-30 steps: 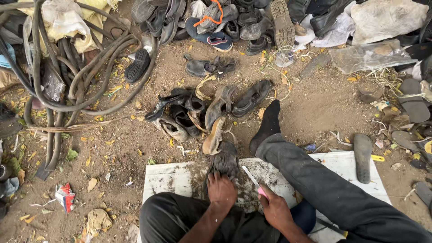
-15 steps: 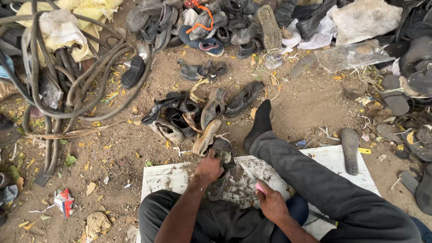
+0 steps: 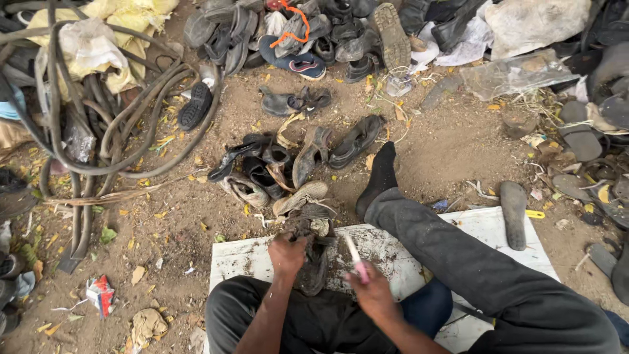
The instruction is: The person sits on a low platform and uses a knife to scrape and clean the sole of a shoe. They then use a brush to scrub the shoe's surface. The person handles multiple shoes, picking them up and placing them down during the process.
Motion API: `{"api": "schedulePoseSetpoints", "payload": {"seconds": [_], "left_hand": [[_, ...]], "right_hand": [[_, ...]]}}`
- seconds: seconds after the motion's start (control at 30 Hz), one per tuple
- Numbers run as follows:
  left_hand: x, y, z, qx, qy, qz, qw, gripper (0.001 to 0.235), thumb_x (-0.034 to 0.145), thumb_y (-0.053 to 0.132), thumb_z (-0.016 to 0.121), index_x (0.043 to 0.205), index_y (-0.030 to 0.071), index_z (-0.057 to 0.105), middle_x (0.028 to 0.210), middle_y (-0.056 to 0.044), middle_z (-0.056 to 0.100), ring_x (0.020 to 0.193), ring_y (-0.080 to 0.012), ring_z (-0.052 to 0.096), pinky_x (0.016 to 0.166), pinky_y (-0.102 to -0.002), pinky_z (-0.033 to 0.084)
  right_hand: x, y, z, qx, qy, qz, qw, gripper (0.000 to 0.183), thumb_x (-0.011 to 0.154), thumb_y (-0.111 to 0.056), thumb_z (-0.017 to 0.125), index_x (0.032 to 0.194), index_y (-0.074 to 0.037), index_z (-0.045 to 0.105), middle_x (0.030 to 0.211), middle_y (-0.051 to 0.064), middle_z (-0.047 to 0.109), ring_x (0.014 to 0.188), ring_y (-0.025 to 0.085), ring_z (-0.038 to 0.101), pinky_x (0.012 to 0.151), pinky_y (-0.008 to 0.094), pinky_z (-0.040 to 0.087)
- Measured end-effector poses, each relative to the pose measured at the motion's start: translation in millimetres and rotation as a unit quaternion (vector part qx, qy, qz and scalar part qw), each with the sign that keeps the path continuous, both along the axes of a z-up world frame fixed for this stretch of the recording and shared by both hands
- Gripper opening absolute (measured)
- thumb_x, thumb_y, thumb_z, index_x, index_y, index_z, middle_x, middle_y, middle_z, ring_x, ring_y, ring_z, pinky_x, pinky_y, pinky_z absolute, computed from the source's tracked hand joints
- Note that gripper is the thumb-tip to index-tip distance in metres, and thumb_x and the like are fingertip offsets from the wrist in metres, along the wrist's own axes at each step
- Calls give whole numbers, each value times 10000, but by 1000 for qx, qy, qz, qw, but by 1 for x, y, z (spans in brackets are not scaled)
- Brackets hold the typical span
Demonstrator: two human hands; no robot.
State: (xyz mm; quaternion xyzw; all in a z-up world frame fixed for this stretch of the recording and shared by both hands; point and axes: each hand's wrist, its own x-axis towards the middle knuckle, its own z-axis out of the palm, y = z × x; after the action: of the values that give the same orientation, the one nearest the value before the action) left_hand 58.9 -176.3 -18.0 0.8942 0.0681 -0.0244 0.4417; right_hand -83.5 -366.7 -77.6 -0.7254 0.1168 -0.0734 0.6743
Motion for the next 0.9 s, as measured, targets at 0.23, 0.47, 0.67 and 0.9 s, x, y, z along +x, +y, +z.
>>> {"api": "schedulePoseSetpoints", "payload": {"seconds": [0.23, 0.47, 0.67, 0.9], "left_hand": [[-40, 28, -26, 116, -280, -73, 950, 313, 700, 168, 794, 796, -96, 658, 741, -241, 656, 594, -385, 645, 555, -444, 557], [-85, 30, 27, -57, 75, 10, 996, 174, 816, 126, 748, 815, 0, 628, 640, -217, 653, 494, -296, 643, 514, -485, 527], [-104, 20, 105, -98, -79, 107, 986, 107, 798, 8, 682, 729, -71, 657, 708, -118, 649, 549, -268, 661, 545, -451, 544], [12, -48, 70, 265, 85, -155, 948, 610, 1046, 402, 612, 1414, -45, 422, 1378, -213, 401, 995, -433, 681, 830, -477, 596]], "right_hand": [[34, 60, -16, -202, 146, -45, 967, 588, 851, -352, 802, 1278, -19, 573, 912, 262, 739, 805, 412, 717, 664, 505, 556], [32, 47, -36, -197, 204, -17, 959, 609, 856, -459, 740, 1302, -68, 600, 931, 237, 754, 814, 377, 747, 705, 492, 574], [23, 52, -37, -220, 211, 27, 952, 729, 883, -532, 712, 1403, -71, 491, 933, 194, 725, 791, 372, 709, 672, 489, 570], [28, 52, -27, -172, 166, -12, 971, 568, 860, -412, 791, 1243, -52, 575, 911, 198, 720, 803, 355, 725, 735, 468, 576]]}}
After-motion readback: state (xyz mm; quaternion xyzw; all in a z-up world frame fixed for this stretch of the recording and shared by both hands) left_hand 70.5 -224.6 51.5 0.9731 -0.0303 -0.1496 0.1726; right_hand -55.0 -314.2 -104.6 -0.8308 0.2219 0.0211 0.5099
